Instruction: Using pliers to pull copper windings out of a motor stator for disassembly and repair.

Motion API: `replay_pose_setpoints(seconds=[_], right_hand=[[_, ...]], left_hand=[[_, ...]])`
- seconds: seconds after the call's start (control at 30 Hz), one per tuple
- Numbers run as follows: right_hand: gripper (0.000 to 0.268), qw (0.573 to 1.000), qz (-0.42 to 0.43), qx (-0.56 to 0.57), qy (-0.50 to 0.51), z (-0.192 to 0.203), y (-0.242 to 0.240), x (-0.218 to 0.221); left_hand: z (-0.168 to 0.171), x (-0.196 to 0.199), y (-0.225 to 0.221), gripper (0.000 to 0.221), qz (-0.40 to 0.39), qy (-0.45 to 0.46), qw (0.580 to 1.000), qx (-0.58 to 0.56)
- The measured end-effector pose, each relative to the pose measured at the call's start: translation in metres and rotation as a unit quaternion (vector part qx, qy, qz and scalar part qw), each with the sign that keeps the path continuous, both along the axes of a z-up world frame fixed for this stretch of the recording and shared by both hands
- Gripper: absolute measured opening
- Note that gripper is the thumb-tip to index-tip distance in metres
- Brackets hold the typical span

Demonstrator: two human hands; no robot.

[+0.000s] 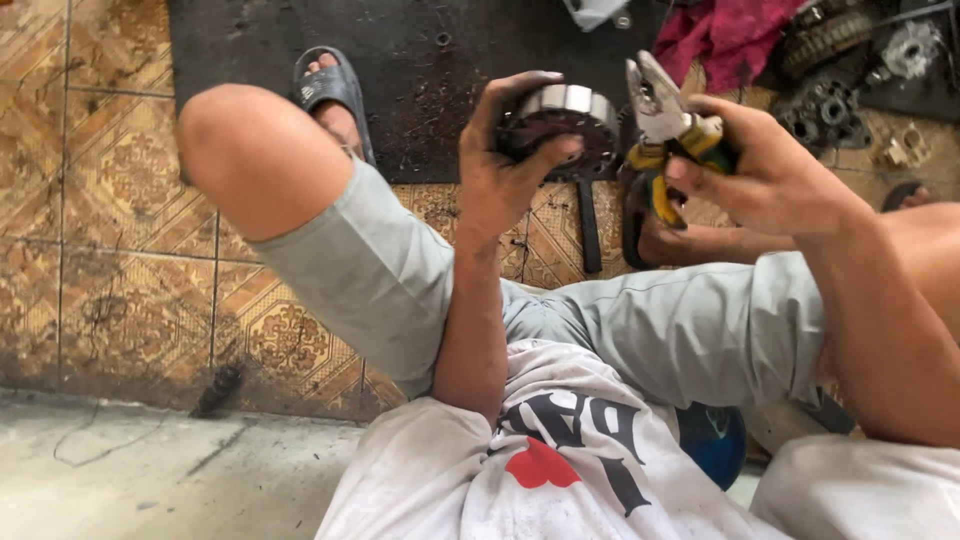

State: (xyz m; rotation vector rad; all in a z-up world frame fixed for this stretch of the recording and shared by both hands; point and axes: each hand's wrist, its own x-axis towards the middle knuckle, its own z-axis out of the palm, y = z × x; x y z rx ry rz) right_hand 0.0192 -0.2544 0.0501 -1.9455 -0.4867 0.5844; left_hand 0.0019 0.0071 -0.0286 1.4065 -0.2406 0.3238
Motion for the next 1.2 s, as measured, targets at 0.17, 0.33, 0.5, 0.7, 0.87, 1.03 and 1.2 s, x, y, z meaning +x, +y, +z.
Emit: replay_pose_setpoints(seconds=[0.17,0.33,0.5,0.7,0.87,1.03,1.2], right_hand=[[0.019,0.988,-0.008,-0.132,-0.081,0.007,0.014,-0.007],[0.031,0.956,-0.021,-0.229,-0.182,-0.003,0.015,-0.011],[0.025,0.947,-0.048,-0.259,-0.186,0.005,0.027,-0.021],[0.026,0.945,-0.074,-0.229,-0.22,-0.003,0.029,-0.024],[0.033,0.952,-0.086,-0.25,-0.154,0.009,0.026,-0.026],[0.029,0.963,-0.088,-0.251,-0.046,0.032,0.019,-0.021],[0.02,0.985,-0.08,-0.145,0.04,0.036,0.011,-0.019]], left_hand=[[0.008,0.0,-0.002,0.046,0.027,0.013,0.999,0.044],[0.001,0.003,-0.009,0.046,0.064,-0.014,0.994,0.088],[-0.01,0.008,-0.018,0.045,0.12,-0.126,0.974,0.143],[-0.018,0.01,-0.024,0.034,0.108,-0.25,0.941,0.202],[-0.013,0.008,-0.025,0.036,0.095,-0.291,0.927,0.219],[0.005,0.006,-0.02,0.037,0.056,-0.303,0.921,0.238],[0.003,0.005,-0.021,0.038,0.022,-0.266,0.941,0.209]])
